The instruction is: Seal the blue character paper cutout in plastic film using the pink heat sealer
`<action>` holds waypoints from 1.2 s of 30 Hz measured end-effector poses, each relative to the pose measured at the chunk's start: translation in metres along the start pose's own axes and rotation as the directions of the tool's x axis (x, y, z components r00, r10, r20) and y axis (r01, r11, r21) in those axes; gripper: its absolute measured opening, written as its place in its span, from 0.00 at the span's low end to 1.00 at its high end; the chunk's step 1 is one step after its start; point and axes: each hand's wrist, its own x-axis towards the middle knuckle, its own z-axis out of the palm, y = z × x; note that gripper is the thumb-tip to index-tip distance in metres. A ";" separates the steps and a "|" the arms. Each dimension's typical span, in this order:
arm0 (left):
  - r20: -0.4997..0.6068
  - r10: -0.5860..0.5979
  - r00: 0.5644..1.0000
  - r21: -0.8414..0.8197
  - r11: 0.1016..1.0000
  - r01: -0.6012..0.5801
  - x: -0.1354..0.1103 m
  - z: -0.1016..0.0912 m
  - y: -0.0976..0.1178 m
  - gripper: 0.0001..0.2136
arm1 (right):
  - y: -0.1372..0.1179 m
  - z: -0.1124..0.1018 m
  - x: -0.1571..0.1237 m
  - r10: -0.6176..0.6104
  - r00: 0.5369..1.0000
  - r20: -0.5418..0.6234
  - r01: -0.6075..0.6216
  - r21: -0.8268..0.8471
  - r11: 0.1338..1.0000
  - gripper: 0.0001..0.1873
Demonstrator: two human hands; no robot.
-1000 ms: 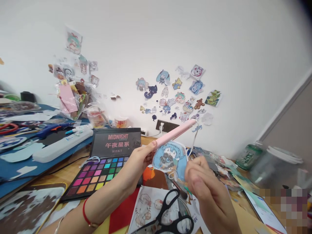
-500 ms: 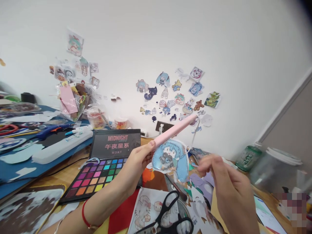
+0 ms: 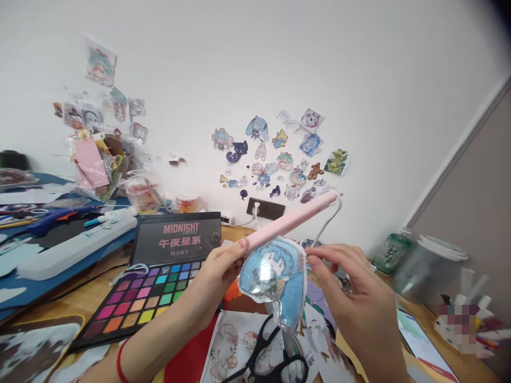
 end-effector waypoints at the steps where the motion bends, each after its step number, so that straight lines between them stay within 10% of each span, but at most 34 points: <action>1: 0.001 -0.003 1.000 0.000 1.000 0.003 0.000 0.000 0.000 0.18 | 0.000 0.000 0.000 -0.004 1.000 0.001 0.004 -0.009 1.000 0.03; 15: 0.033 -0.039 0.999 -0.075 0.996 0.042 -0.002 0.000 0.000 0.16 | 0.000 0.002 0.002 -0.279 0.957 -0.077 0.264 -0.161 0.951 0.05; 36: 0.038 -0.055 0.998 -0.054 0.997 0.057 -0.005 0.003 -0.002 0.16 | -0.003 0.003 0.002 -0.372 0.919 -0.134 0.342 -0.205 0.917 0.12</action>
